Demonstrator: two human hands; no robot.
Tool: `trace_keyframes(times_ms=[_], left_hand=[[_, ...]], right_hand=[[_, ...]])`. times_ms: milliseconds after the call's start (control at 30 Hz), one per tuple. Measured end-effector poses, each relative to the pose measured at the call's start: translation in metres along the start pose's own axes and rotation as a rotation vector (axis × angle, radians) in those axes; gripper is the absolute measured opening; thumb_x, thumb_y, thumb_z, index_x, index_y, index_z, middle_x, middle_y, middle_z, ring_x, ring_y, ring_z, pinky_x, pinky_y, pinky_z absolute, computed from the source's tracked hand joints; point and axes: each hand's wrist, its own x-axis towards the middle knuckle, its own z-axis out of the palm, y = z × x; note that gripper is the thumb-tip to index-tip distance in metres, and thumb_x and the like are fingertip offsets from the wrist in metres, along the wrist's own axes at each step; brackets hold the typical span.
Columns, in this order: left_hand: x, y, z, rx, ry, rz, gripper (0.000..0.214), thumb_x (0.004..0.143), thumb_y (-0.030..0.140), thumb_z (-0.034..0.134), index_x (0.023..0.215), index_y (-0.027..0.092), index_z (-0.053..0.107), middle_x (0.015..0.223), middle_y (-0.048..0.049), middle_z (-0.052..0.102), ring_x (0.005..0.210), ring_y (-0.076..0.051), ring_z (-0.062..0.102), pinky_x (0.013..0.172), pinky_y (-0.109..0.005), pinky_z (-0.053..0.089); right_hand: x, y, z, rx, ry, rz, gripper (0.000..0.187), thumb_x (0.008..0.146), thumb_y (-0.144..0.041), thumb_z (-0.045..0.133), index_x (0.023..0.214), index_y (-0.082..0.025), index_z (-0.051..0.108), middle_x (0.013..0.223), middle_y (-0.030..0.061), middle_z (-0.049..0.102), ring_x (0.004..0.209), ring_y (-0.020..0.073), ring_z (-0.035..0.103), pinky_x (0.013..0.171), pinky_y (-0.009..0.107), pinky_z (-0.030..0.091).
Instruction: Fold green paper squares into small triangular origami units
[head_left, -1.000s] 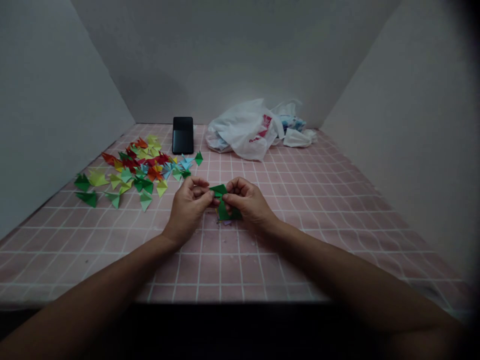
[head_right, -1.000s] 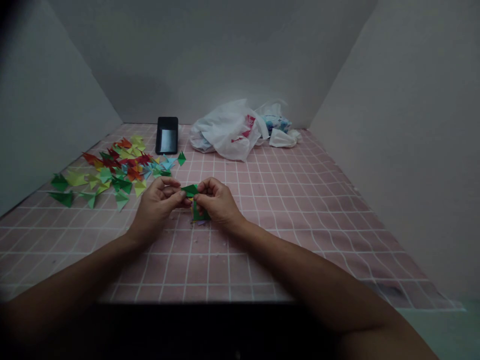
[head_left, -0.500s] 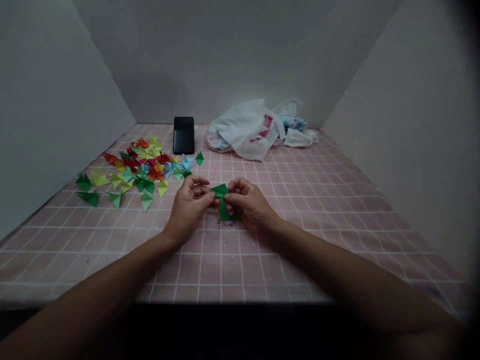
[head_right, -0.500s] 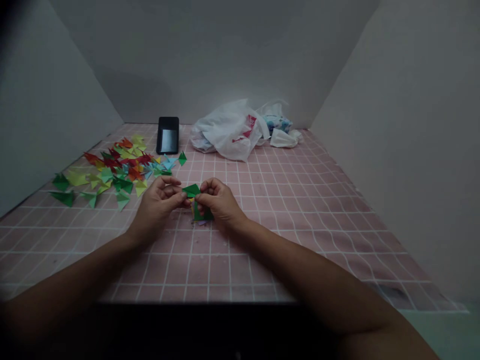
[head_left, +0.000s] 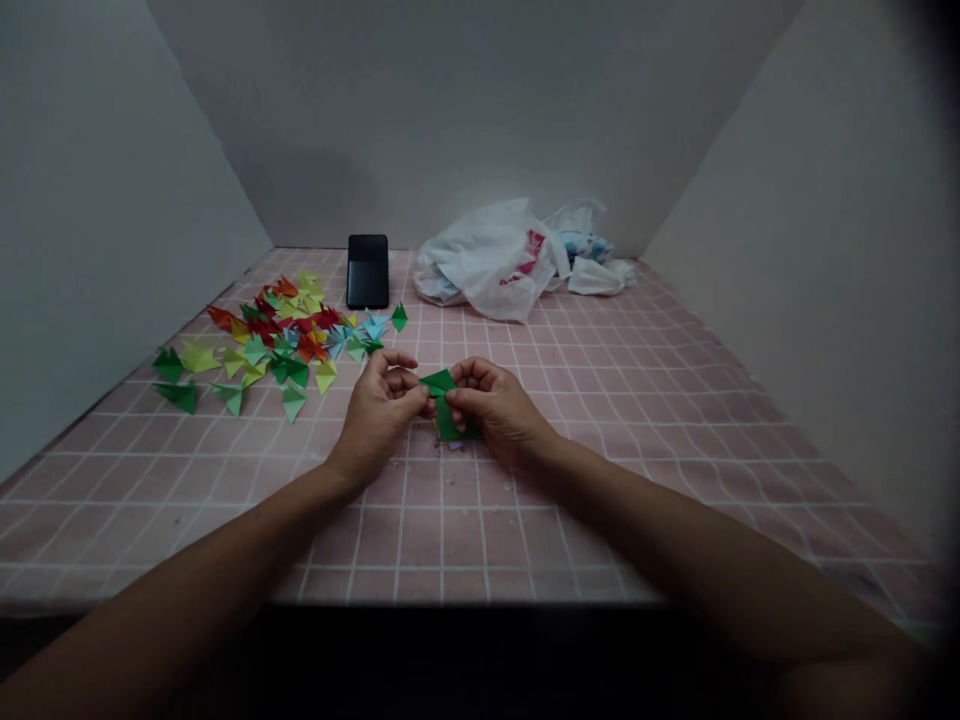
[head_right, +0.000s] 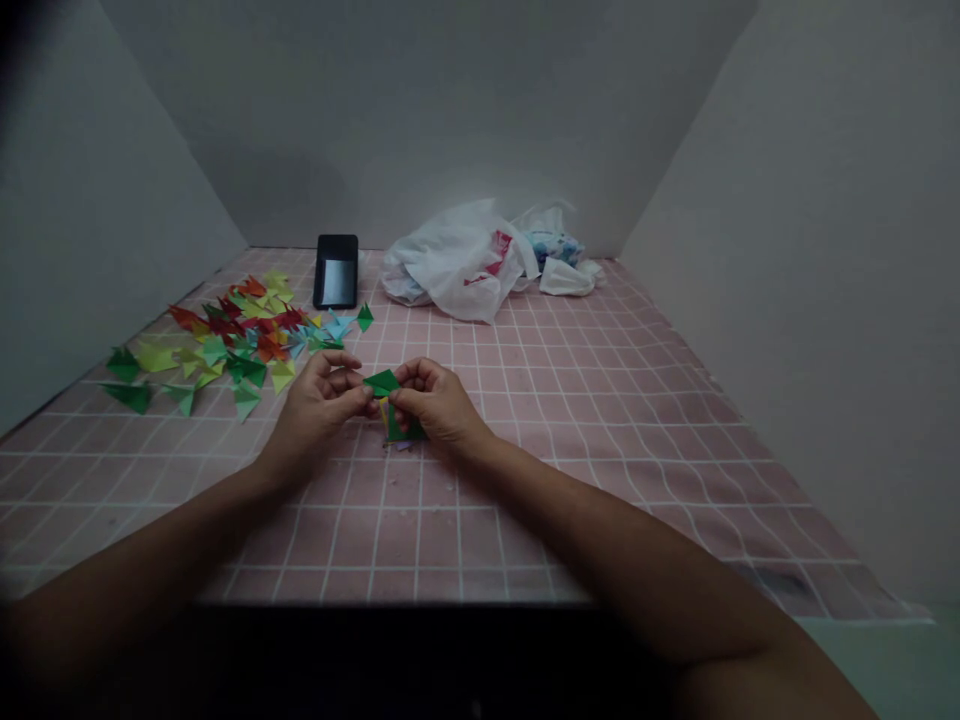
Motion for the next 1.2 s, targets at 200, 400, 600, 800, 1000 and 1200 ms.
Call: trace_keyframes(times_ms=[200, 400, 600, 800, 1000, 1200], left_hand=[[0.002, -0.001, -0.002, -0.018, -0.047, -0.034, 0.043, 0.07, 0.023, 0.077, 0.102, 0.02, 0.049, 0.064, 0.0101, 0.059, 0.057, -0.01, 0.064, 0.059, -0.023, 0.054], [0.001, 0.0, -0.002, -0.039, -0.048, -0.03, 0.043, 0.071, 0.022, 0.077, 0.101, 0.02, 0.047, 0.064, 0.0107, 0.059, 0.056, -0.01, 0.064, 0.06, -0.022, 0.054], [0.0, -0.001, 0.0, -0.018, -0.051, -0.013, 0.041, 0.071, 0.02, 0.076, 0.103, 0.02, 0.049, 0.064, 0.0095, 0.06, 0.056, -0.01, 0.063, 0.059, -0.022, 0.053], [0.001, 0.0, -0.003, -0.036, -0.05, -0.051, 0.037, 0.07, 0.021, 0.078, 0.1, 0.019, 0.056, 0.062, 0.0081, 0.061, 0.053, -0.01, 0.062, 0.057, -0.022, 0.052], [0.007, -0.007, -0.005, -0.103, -0.09, -0.176, 0.033, 0.064, 0.024, 0.085, 0.089, 0.015, 0.065, 0.07, 0.0015, 0.07, 0.059, -0.011, 0.067, 0.062, -0.024, 0.057], [0.005, -0.01, -0.004, -0.096, -0.097, -0.198, 0.027, 0.066, 0.026, 0.084, 0.08, 0.015, 0.063, 0.068, 0.0003, 0.071, 0.06, -0.012, 0.068, 0.063, -0.024, 0.057]], right_hand=[[0.002, -0.002, -0.002, -0.043, -0.016, -0.044, 0.025, 0.066, -0.02, 0.076, 0.081, -0.02, 0.057, 0.055, -0.009, 0.058, 0.044, 0.0073, 0.051, 0.044, 0.02, 0.042], [0.002, -0.002, -0.002, -0.052, -0.018, -0.055, 0.026, 0.067, -0.021, 0.075, 0.085, -0.02, 0.055, 0.056, -0.0097, 0.057, 0.045, 0.0072, 0.051, 0.044, 0.02, 0.043], [0.0, 0.0, -0.001, -0.087, -0.039, -0.08, 0.031, 0.068, -0.022, 0.076, 0.088, -0.022, 0.052, 0.062, -0.0093, 0.059, 0.048, 0.0078, 0.054, 0.046, 0.021, 0.045], [0.002, -0.004, -0.002, -0.079, -0.047, -0.073, 0.029, 0.069, -0.024, 0.075, 0.087, -0.022, 0.053, 0.061, -0.0097, 0.056, 0.048, 0.0074, 0.052, 0.047, 0.021, 0.044], [0.005, -0.005, -0.004, -0.185, 0.002, -0.144, 0.022, 0.067, -0.02, 0.069, 0.084, -0.021, 0.055, 0.064, -0.0088, 0.056, 0.048, 0.0072, 0.051, 0.046, 0.021, 0.041], [0.003, -0.007, -0.004, -0.188, -0.01, -0.108, 0.017, 0.068, -0.024, 0.071, 0.08, -0.02, 0.059, 0.061, -0.007, 0.057, 0.048, 0.0083, 0.05, 0.046, 0.022, 0.041]])
